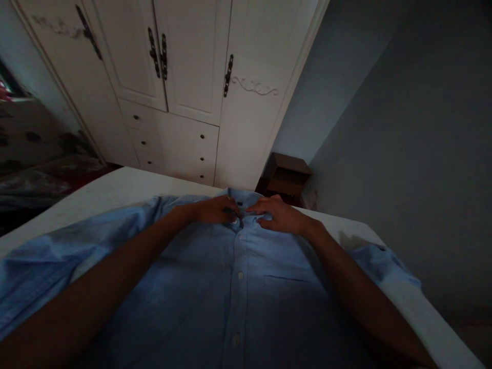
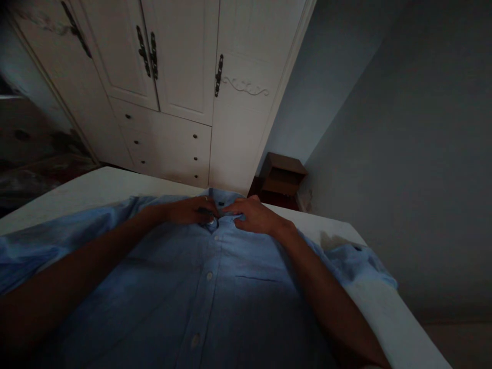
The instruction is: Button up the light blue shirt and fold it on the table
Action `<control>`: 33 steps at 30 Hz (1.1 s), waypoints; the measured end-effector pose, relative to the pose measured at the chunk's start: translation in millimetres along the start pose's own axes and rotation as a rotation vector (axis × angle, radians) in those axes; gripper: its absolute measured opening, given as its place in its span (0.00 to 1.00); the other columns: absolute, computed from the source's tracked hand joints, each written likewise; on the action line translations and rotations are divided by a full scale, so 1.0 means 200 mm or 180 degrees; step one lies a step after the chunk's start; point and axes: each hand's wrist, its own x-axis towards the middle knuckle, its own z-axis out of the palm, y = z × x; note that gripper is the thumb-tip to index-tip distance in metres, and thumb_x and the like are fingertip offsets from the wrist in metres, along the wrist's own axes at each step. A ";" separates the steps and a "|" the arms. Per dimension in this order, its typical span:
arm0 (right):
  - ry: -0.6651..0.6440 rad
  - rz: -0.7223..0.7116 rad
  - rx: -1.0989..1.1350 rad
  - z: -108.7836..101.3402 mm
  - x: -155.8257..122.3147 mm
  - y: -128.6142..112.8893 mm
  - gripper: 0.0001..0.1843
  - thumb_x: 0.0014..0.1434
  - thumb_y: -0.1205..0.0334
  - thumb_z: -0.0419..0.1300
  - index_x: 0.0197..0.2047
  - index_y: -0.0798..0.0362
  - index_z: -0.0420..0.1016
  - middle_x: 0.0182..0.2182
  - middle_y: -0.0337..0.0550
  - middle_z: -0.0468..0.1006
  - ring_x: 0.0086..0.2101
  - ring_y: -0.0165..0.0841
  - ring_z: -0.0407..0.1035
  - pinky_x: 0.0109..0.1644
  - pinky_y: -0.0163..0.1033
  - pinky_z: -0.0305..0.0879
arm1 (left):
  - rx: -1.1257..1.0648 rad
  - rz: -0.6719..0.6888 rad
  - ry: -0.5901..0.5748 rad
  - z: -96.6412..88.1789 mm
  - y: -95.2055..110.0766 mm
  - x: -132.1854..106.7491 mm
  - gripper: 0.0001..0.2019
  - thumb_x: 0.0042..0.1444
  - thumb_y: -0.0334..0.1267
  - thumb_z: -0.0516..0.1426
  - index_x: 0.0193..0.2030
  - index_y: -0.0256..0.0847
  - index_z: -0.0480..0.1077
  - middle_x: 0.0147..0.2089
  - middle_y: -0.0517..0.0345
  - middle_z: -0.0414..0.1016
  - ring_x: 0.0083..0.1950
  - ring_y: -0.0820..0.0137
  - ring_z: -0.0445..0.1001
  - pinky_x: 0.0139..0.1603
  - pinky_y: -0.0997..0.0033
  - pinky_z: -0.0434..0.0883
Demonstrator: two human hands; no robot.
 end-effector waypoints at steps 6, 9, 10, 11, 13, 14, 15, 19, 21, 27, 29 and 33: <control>-0.0024 -0.0184 -0.0073 -0.01 0.00 -0.03 0.10 0.59 0.63 0.60 0.45 0.49 0.77 0.40 0.41 0.78 0.41 0.35 0.71 0.51 0.46 0.56 | -0.0036 -0.0276 0.0055 -0.02 -0.01 0.00 0.11 0.54 0.43 0.58 0.38 0.41 0.76 0.39 0.56 0.79 0.41 0.67 0.75 0.44 0.70 0.68; 0.0143 -0.0193 -0.0340 0.01 0.02 -0.02 0.08 0.59 0.65 0.60 0.42 0.50 0.78 0.36 0.41 0.77 0.39 0.34 0.71 0.49 0.45 0.56 | -0.0095 -0.0455 0.0362 -0.01 -0.01 0.05 0.13 0.53 0.45 0.57 0.35 0.37 0.76 0.32 0.57 0.77 0.34 0.69 0.74 0.36 0.73 0.67; 0.0232 -0.0215 -0.0413 0.02 0.02 -0.02 0.07 0.59 0.65 0.59 0.41 0.51 0.78 0.35 0.41 0.77 0.38 0.35 0.71 0.49 0.44 0.56 | -0.0178 -0.0480 0.0476 0.00 0.00 0.06 0.14 0.53 0.46 0.57 0.35 0.37 0.75 0.30 0.58 0.77 0.33 0.70 0.73 0.34 0.73 0.67; 0.0343 -0.0232 -0.0478 0.02 0.02 -0.01 0.06 0.60 0.65 0.59 0.39 0.51 0.78 0.34 0.41 0.77 0.38 0.35 0.71 0.48 0.44 0.57 | -0.0276 -0.0469 0.0567 0.00 0.00 0.08 0.14 0.53 0.46 0.56 0.34 0.36 0.75 0.30 0.58 0.76 0.32 0.70 0.73 0.34 0.73 0.66; 0.0583 -0.0249 -0.0565 0.03 0.02 0.00 0.07 0.61 0.63 0.58 0.38 0.52 0.77 0.34 0.43 0.76 0.39 0.36 0.70 0.46 0.42 0.58 | -0.0482 -0.0383 0.0646 0.02 0.02 0.10 0.14 0.53 0.46 0.56 0.34 0.36 0.75 0.31 0.58 0.77 0.34 0.70 0.73 0.35 0.73 0.67; 0.0683 -0.0262 -0.0567 0.03 0.02 0.01 0.07 0.62 0.63 0.57 0.39 0.52 0.77 0.34 0.43 0.76 0.39 0.36 0.70 0.45 0.42 0.59 | -0.0572 -0.0349 0.0664 0.03 0.02 0.11 0.14 0.53 0.46 0.57 0.34 0.36 0.75 0.31 0.58 0.77 0.34 0.70 0.73 0.36 0.73 0.67; 0.0766 -0.0286 -0.0547 0.04 0.02 0.02 0.07 0.62 0.62 0.57 0.39 0.51 0.76 0.35 0.43 0.76 0.39 0.36 0.70 0.44 0.41 0.59 | -0.0648 -0.0345 0.0688 0.03 0.03 0.11 0.13 0.53 0.45 0.57 0.35 0.36 0.75 0.32 0.59 0.77 0.34 0.70 0.73 0.36 0.73 0.67; 0.0972 -0.0432 -0.0461 0.08 0.02 0.05 0.08 0.64 0.60 0.55 0.40 0.51 0.75 0.35 0.43 0.77 0.39 0.35 0.70 0.45 0.41 0.60 | -0.0857 -0.0499 0.0817 0.06 0.02 0.11 0.13 0.53 0.45 0.58 0.34 0.36 0.76 0.30 0.59 0.77 0.33 0.71 0.73 0.36 0.73 0.68; 0.1050 -0.0418 -0.0520 0.11 0.02 0.05 0.08 0.64 0.60 0.55 0.40 0.51 0.75 0.36 0.43 0.77 0.39 0.35 0.69 0.44 0.41 0.61 | -0.0976 -0.0518 0.0820 0.07 0.01 0.10 0.13 0.53 0.45 0.58 0.34 0.36 0.76 0.30 0.59 0.77 0.33 0.71 0.73 0.36 0.72 0.68; 0.1514 -0.0633 -0.1225 0.23 0.01 0.05 0.09 0.64 0.62 0.53 0.37 0.52 0.74 0.34 0.45 0.77 0.36 0.36 0.68 0.40 0.42 0.61 | -0.1501 -0.0488 0.0935 0.12 -0.02 0.08 0.12 0.51 0.45 0.59 0.34 0.37 0.76 0.32 0.58 0.78 0.34 0.71 0.74 0.39 0.70 0.70; 0.1718 -0.0916 -0.1466 0.26 0.00 0.05 0.09 0.64 0.63 0.53 0.35 0.52 0.73 0.33 0.44 0.77 0.34 0.35 0.68 0.38 0.42 0.61 | -0.1533 -0.0458 0.1041 0.14 -0.01 0.06 0.11 0.51 0.44 0.60 0.33 0.37 0.76 0.31 0.58 0.78 0.34 0.71 0.74 0.39 0.71 0.70; 0.2158 -0.1303 -0.1552 0.30 0.00 0.06 0.05 0.62 0.64 0.57 0.34 0.52 0.73 0.31 0.41 0.77 0.33 0.33 0.67 0.37 0.41 0.62 | -0.1474 -0.0508 0.1360 0.18 0.04 0.01 0.12 0.52 0.45 0.59 0.33 0.37 0.76 0.32 0.58 0.78 0.35 0.70 0.74 0.38 0.72 0.69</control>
